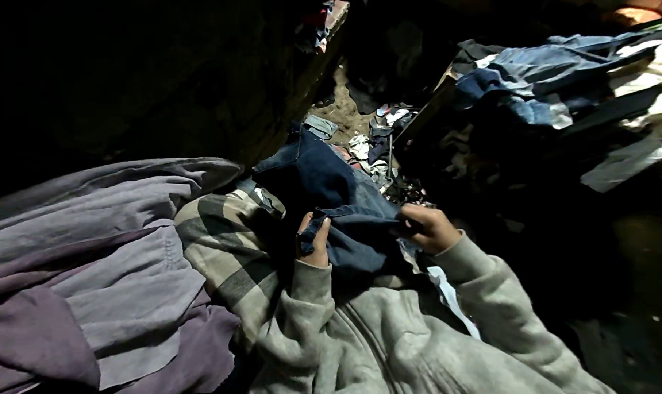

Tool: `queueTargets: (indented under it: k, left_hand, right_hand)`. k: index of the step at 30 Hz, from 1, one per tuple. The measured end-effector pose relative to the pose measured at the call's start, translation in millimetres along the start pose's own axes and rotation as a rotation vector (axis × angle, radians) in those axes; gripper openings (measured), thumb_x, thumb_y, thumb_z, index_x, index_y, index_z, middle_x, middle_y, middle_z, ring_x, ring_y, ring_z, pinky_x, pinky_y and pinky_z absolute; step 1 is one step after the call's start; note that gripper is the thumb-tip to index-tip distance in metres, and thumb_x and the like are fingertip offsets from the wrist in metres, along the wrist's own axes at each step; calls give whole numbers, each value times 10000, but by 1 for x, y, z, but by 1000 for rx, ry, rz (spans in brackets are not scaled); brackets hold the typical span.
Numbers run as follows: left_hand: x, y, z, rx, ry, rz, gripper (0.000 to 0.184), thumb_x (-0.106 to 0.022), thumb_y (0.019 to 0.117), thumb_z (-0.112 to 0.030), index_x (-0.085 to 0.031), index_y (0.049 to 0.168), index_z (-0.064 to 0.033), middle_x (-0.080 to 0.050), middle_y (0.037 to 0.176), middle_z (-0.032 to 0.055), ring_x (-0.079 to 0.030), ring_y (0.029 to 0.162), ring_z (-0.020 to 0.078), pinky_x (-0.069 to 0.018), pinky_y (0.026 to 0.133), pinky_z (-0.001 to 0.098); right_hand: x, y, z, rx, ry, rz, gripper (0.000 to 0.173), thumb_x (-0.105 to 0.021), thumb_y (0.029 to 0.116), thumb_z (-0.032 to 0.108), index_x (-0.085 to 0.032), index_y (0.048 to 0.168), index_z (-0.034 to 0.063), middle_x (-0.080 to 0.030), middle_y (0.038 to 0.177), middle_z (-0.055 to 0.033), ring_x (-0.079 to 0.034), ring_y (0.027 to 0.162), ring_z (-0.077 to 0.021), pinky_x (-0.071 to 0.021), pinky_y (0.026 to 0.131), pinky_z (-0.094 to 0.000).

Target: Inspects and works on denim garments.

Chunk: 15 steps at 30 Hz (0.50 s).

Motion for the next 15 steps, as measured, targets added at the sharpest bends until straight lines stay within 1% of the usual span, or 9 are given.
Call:
queueTargets:
  k: [2, 3, 5, 6, 7, 9, 10, 12, 15]
  left_hand:
    - [-3, 0, 1, -4, -6, 53, 163, -546, 923, 103, -594, 1065, 165, -657, 926, 44, -599, 888, -43, -489, 866, 133]
    - [-3, 1, 2, -19, -19, 82, 145, -553, 918, 93, -608, 1042, 145, -662, 906, 19, -605, 879, -49, -496, 859, 135]
    - [-3, 1, 4, -62, -68, 131, 114, -583, 890, 64, -648, 982, 78, -689, 861, -41, -634, 848, -58, -528, 836, 147]
    - [-3, 1, 4, -62, -88, 150, 102, -604, 878, 52, -663, 961, 39, -699, 839, -57, -650, 824, -46, -547, 813, 162]
    - [-3, -1, 3, -51, -104, 168, 107, -625, 869, 51, -673, 960, 20, -709, 834, -56, -664, 814, -29, -563, 805, 177]
    - [-5, -2, 3, -45, -129, 199, 123, -650, 854, 55, -682, 962, 6, -721, 836, -48, -681, 809, -6, -577, 797, 193]
    - [-5, -2, 4, -59, -130, 209, 124, -660, 848, 49, -687, 960, 6, -725, 837, -47, -684, 807, -4, -580, 793, 196]
    - [-3, -1, 6, -75, -128, 226, 124, -679, 841, 46, -696, 958, 11, -730, 840, -41, -687, 804, 1, -582, 784, 198]
    - [-3, -2, 3, -42, -101, 244, 123, -670, 845, 93, -705, 940, 24, -741, 836, -28, -694, 803, 11, -585, 786, 204]
  right_hand:
    - [-9, -8, -2, -123, 20, 135, 277, -694, 913, 173, -675, 972, -96, -671, 807, -223, -646, 707, -315, -526, 672, -484]
    - [-11, -11, -7, -180, 40, 154, 358, -684, 927, 230, -657, 1089, -87, -686, 846, -225, -669, 739, -336, -541, 696, -525]
    - [-6, -12, -12, -237, 77, 80, 647, -650, 932, 441, -555, 1356, -38, -693, 876, -180, -666, 725, -294, -559, 679, -526]
    - [-1, -10, -11, -251, 72, 28, 747, -601, 940, 529, -494, 1437, -18, -692, 876, -159, -656, 710, -269, -560, 663, -516]
    - [3, -8, -6, -256, 54, -13, 782, -523, 969, 572, -446, 1488, -8, -676, 857, -138, -631, 684, -249, -548, 639, -501]
    - [11, -4, 11, -225, -3, -67, 734, -358, 1043, 567, -429, 1515, 10, -625, 788, -99, -569, 621, -217, -508, 582, -459]
    - [12, -1, 22, -183, -19, -82, 701, -354, 1057, 545, -451, 1501, 11, -630, 770, -102, -575, 603, -225, -513, 563, -464]
    - [9, 3, 46, -76, -33, -67, 606, -447, 1054, 456, -507, 1461, 10, -688, 811, -141, -635, 612, -271, -542, 554, -501]
    - [-3, 7, 75, 56, -41, 26, 474, -551, 1023, 314, -576, 1424, 61, -732, 1016, -172, -697, 745, -303, -579, 646, -500]
Point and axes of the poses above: each hand's wrist, its own y-axis towards the middle knuckle, its own x-axis out of the back of the hand, z = x × y, the point moved 7 cm from there along y, towards the middle knuckle
